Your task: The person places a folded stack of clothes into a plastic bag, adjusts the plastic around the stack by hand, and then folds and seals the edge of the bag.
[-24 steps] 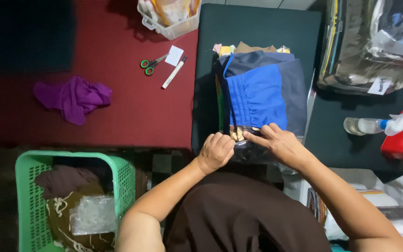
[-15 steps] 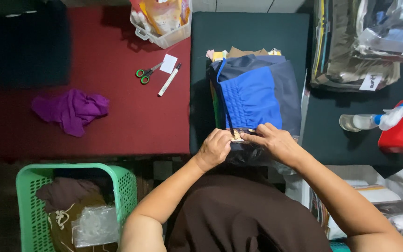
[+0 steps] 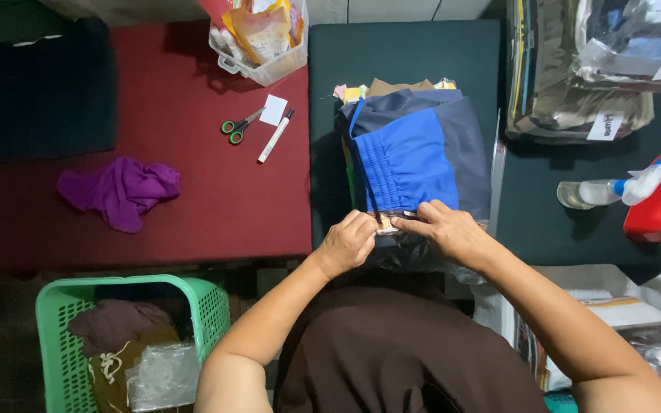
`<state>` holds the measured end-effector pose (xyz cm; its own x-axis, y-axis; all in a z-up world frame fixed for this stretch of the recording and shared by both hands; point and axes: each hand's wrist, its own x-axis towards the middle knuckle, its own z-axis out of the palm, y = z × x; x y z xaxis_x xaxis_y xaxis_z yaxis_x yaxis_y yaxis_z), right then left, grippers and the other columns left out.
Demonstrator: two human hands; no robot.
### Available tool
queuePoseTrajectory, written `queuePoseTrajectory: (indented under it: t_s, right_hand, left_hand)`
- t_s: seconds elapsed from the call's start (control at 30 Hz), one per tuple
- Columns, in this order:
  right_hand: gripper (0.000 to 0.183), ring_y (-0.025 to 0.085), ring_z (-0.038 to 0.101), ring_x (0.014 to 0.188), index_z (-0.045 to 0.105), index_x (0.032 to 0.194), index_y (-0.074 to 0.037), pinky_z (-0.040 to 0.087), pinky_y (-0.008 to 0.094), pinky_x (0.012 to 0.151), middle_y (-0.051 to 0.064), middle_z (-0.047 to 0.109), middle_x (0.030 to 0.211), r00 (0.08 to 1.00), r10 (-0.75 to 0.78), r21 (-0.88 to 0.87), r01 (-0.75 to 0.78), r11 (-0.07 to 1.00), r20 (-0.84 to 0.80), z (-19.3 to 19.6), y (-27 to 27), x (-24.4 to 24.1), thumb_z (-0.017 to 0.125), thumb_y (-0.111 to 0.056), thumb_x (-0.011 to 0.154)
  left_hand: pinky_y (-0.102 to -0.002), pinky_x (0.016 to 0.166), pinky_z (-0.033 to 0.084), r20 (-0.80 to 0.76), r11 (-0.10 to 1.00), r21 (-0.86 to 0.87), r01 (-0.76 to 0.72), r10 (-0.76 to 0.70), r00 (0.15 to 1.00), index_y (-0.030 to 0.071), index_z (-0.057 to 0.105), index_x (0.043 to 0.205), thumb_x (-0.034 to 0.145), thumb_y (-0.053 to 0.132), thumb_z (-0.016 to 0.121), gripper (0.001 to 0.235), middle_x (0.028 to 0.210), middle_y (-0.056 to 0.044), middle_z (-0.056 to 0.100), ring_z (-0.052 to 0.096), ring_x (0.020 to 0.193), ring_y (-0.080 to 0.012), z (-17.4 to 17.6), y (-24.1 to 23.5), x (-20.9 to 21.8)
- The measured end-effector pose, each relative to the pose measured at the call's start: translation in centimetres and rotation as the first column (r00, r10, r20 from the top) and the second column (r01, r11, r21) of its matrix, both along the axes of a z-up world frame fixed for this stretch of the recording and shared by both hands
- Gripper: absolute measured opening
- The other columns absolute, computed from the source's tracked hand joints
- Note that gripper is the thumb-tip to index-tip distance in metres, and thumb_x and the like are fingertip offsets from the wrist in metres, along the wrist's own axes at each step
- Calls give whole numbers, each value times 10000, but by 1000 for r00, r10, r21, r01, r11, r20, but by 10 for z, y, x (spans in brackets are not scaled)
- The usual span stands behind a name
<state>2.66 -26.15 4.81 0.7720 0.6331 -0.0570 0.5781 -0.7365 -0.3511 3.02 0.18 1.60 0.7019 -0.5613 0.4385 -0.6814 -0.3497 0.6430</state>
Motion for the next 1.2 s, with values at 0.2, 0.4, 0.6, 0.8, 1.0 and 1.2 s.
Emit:
queuePoseTrajectory:
  t_s: [0.2, 0.4, 0.6, 0.8, 1.0, 1.2]
  right_hand:
    - [647, 239, 594, 877, 667, 1349, -310, 545, 367, 610, 32, 543, 923, 1000, -10, 67, 8, 998, 27, -4, -1, 0, 651, -29, 766]
    - [542, 244, 642, 868, 718, 1224, -320, 533, 379, 591, 25, 607, 907, 994, -96, 76, 99, 992, -47, -6, -1, 4, 692, -73, 743]
    - [158, 242, 637, 786, 675, 968, -120, 520, 380, 594, 29, 614, 835, 972, -169, 226, 130, 965, 161, 7, -1, 2, 742, -130, 825]
    - [208, 291, 569, 814, 655, 866, -131, 514, 411, 690, 44, 587, 810, 970, -208, 201, 180, 963, 125, 18, -28, 0, 800, -211, 741]
    - [201, 305, 569, 883, 661, 875, -106, 507, 417, 726, 72, 574, 888, 924, -380, 227, 378, 898, -35, -4, -76, -19, 784, -122, 718]
    - [156, 180, 666, 942, 680, 1014, -73, 558, 310, 838, 50, 619, 1030, 606, -629, 362, 795, 487, -487, -111, -138, -60, 706, -80, 860]
  left_hand:
    - [-420, 845, 531, 14, 987, 29, -160, 159, 987, 3, 562, 1006, 879, -24, 612, 139, 1001, -141, 590, 596, 938, -344, -32, -11, -9]
    - [-437, 897, 481, 134, 979, -2, -203, 202, 970, 48, 612, 1052, 844, 37, 666, 215, 1091, -117, 561, 568, 987, -326, 9, -18, -8]
    - [-402, 817, 434, 99, 988, 111, -104, 94, 991, 135, 661, 1017, 845, 108, 749, 195, 1059, -5, 602, 574, 969, -249, 4, -30, 15]
    - [-406, 760, 400, 163, 973, 215, -86, 51, 985, 152, 686, 1020, 804, 109, 750, 229, 998, -10, 589, 552, 905, -252, 13, -36, 20]
    - [-422, 817, 422, 156, 962, 274, 7, -52, 986, 217, 722, 1220, 816, 56, 722, 435, 1132, -9, 599, 551, 1002, -258, 11, -36, 23]
    - [-652, 1081, 338, 182, 926, 330, 183, -253, 950, 199, 696, 1197, 776, 74, 708, 440, 1477, -76, 544, 445, 1389, -407, 21, -48, 38]
